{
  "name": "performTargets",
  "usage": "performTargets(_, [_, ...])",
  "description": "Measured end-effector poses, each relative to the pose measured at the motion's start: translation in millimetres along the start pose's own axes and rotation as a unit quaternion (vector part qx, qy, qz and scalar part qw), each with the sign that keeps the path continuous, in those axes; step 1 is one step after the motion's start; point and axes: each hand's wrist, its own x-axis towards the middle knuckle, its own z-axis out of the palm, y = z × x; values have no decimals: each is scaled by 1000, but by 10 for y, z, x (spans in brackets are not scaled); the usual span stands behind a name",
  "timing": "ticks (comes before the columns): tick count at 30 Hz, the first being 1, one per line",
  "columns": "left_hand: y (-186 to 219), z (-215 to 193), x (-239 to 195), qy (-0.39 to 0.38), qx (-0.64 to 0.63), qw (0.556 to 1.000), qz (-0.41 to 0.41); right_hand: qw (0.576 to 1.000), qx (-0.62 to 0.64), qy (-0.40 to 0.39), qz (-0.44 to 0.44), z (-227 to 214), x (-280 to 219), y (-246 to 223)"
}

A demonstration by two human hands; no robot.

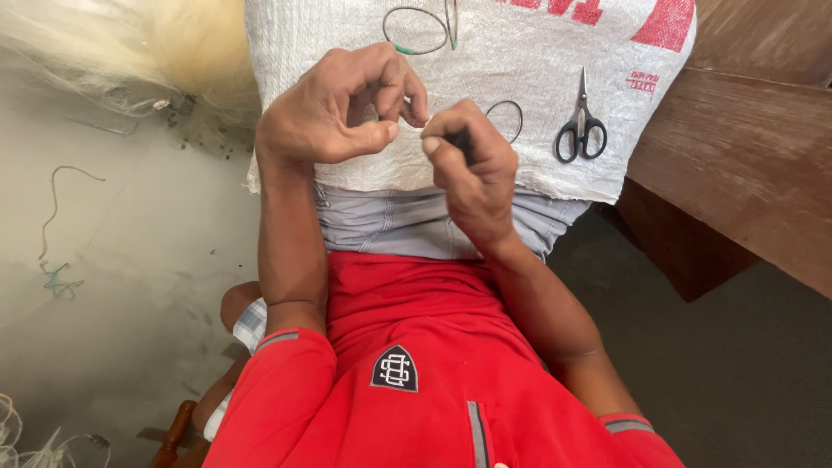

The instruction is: The person sits with a sack on their lap and uses a small black tool to repeatedly poke and adjust a green loop of fishing line. A pair of scissors rests on the sack nearby. The person continues this repetitive manipulation without completing a visible repair.

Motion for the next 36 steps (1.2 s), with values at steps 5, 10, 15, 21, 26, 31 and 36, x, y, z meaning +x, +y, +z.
performTargets(5, [-78, -2, -2, -5, -44, 999, 28, 964, 252, 16, 84, -80, 14, -46])
performTargets(10, [-36, -11, 15, -16, 22, 999, 32, 930, 350, 15, 107, -81, 9, -83])
performTargets(15, [-45, 7, -2, 21, -83, 996, 20, 955, 286, 16, 80, -81, 52, -58])
performTargets(21, [3, 51, 48, 91, -91, 990, 51, 992, 120, 14, 19, -97, 182, -77])
performTargets(26, [-26, 51, 58, 108, -105, 987, 49, 997, 63, 27, -19, -139, 176, -40])
performTargets(31, [-12, 40, 67, 115, -89, 988, 46, 992, 78, 55, -81, -159, -12, -301])
performTargets(36, [32, 86, 104, 126, -16, 991, 43, 974, -117, -47, -190, -16, -66, -695])
